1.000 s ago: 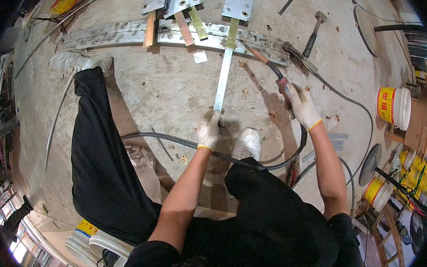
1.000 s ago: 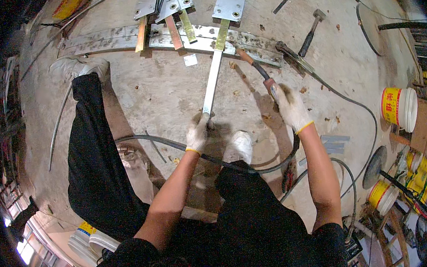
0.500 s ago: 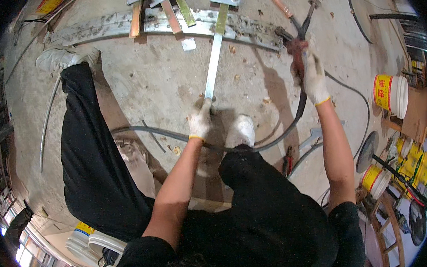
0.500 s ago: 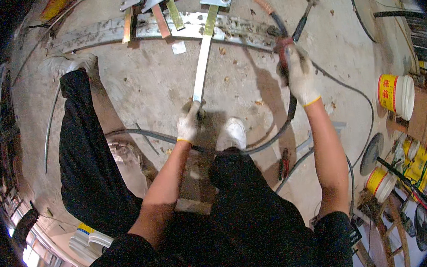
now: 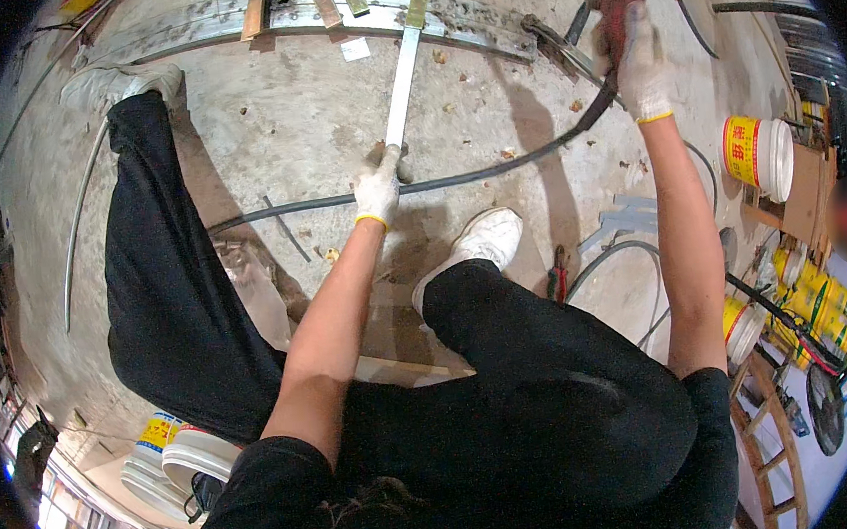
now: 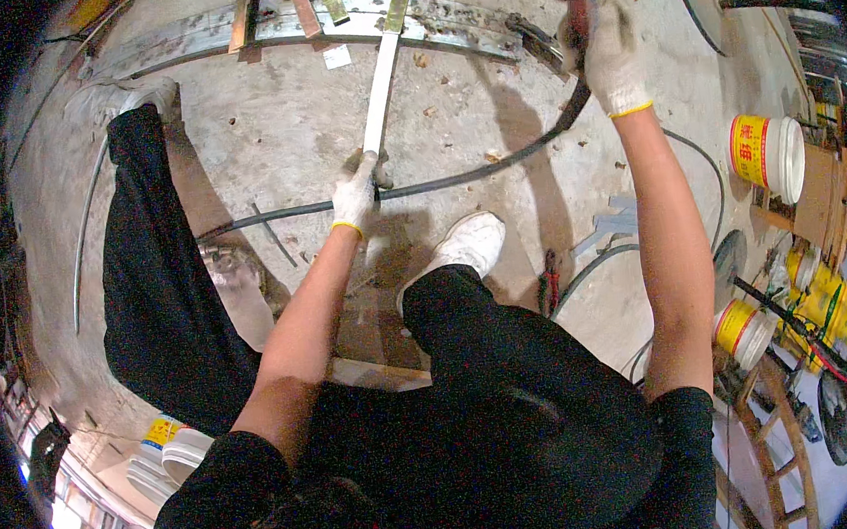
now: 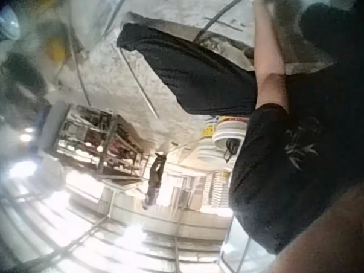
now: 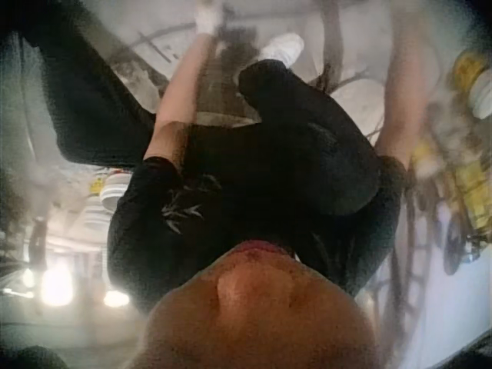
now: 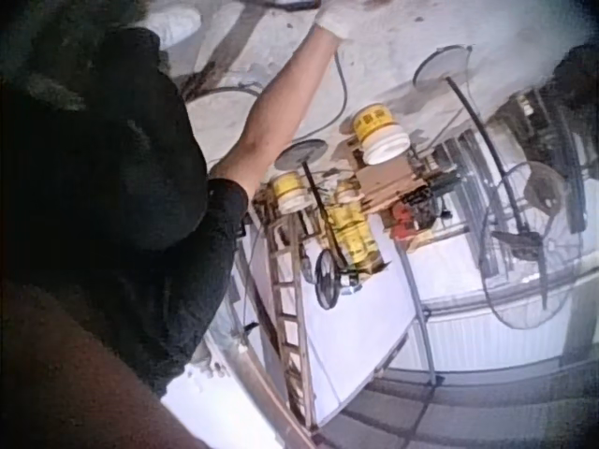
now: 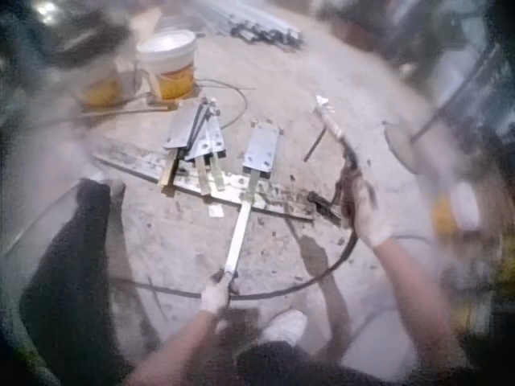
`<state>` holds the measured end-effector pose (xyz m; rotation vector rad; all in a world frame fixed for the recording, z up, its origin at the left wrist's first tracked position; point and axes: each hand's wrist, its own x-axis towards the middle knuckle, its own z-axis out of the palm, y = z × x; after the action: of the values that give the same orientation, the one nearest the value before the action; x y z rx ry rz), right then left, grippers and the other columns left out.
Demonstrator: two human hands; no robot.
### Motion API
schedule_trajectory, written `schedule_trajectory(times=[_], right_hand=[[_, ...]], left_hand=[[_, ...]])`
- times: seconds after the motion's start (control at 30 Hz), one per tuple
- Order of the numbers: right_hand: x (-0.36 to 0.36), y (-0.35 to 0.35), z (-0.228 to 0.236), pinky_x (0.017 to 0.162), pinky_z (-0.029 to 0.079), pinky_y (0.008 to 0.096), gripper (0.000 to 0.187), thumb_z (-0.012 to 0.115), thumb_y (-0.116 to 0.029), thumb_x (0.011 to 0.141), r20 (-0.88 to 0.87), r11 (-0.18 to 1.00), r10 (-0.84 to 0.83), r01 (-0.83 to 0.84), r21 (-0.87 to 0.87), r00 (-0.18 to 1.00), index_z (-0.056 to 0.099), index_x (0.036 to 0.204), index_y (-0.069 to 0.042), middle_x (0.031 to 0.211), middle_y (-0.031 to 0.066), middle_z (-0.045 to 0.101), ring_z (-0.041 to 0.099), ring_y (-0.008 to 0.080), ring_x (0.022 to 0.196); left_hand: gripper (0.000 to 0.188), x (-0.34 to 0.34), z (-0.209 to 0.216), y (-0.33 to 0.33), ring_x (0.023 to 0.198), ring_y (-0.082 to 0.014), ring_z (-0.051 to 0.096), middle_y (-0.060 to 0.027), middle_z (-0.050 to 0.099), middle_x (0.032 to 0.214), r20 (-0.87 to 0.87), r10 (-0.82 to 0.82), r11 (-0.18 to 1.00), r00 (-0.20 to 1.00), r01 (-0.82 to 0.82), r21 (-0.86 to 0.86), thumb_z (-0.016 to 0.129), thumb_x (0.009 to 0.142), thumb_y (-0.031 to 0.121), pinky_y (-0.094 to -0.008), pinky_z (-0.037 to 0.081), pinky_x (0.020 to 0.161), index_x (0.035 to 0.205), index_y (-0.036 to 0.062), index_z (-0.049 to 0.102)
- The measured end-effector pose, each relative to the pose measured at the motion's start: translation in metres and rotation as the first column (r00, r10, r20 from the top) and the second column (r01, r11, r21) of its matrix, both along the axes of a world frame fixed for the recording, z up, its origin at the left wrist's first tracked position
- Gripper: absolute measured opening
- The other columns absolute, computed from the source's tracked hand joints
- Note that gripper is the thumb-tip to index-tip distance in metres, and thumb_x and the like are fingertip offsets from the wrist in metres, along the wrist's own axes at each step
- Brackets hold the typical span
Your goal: The person sits on the floor and welds a metal bar to a larger metal frame using a welding torch. They adjust the metal pieces and the welding machine settings during the process.
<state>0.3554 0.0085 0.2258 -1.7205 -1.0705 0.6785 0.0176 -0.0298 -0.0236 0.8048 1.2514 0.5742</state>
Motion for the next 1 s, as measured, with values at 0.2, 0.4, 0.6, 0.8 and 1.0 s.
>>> schedule_trajectory(times=[0.2,0.4,0.6,0.8,1.0], right_hand=[[-0.012,-0.017,-0.057,0.063,0.048,0.0301,0.040,0.055,-0.034,0.106,0.187,0.924,0.173,-0.093,-0.371,0.967,0.066,0.119,0.002,0.078,0.0049,0.064,0.054,0.0107,0.068],[-0.047,-0.018,-0.075,0.081,0.053,0.0446,0.041,0.055,-0.036,0.104,0.261,0.832,0.400,-0.229,-0.505,0.879,0.066,0.120,0.000,0.097,0.0292,0.069,0.070,0.0417,0.096],[-0.057,-0.008,-0.093,0.068,0.052,0.0548,0.042,0.057,-0.042,0.101,0.371,0.827,0.437,-0.204,-0.523,0.820,0.064,0.103,-0.001,0.080,0.0308,0.066,0.067,0.0495,0.081],[-0.061,-0.002,-0.088,0.064,0.050,0.0553,0.041,0.059,-0.042,0.100,0.370,0.789,0.443,-0.159,-0.594,0.816,0.063,0.098,-0.001,0.077,0.0305,0.065,0.065,0.0508,0.078],[-0.056,0.005,-0.103,0.062,0.049,0.0521,0.038,0.061,-0.037,0.099,0.354,0.813,0.450,-0.212,-0.543,0.820,0.063,0.093,0.001,0.078,0.0314,0.063,0.065,0.0497,0.078]], left_hand=[[0.037,-0.005,-0.022,-0.008,0.080,-0.0178,0.061,-0.0027,0.066,0.078,-0.086,-0.018,0.992,0.996,0.029,0.122,0.056,0.101,0.038,-0.0386,0.044,0.086,0.111,0.0091,0.076],[0.028,0.000,0.015,-0.002,0.064,-0.0077,0.050,0.0020,0.058,0.071,0.074,0.062,0.997,0.995,-0.058,-0.052,0.059,0.102,0.025,-0.0257,0.039,0.059,0.104,0.0010,0.073],[0.025,0.004,0.020,0.000,0.066,-0.0076,0.049,0.0018,0.057,0.072,0.054,0.120,0.989,0.991,-0.114,-0.098,0.062,0.101,0.025,-0.0263,0.039,0.059,0.092,0.0025,0.066],[0.026,0.010,0.052,0.009,0.076,-0.0115,0.057,-0.0054,0.065,0.084,-0.022,0.103,0.994,0.994,-0.103,0.035,0.059,0.103,0.022,-0.0322,0.049,0.069,0.107,-0.0012,0.070],[0.037,0.000,0.024,-0.001,0.086,-0.0191,0.064,-0.0137,0.071,0.100,-0.195,-0.010,0.973,0.981,0.055,0.226,0.060,0.101,0.030,-0.0362,0.051,0.082,0.120,-0.0012,0.067]])
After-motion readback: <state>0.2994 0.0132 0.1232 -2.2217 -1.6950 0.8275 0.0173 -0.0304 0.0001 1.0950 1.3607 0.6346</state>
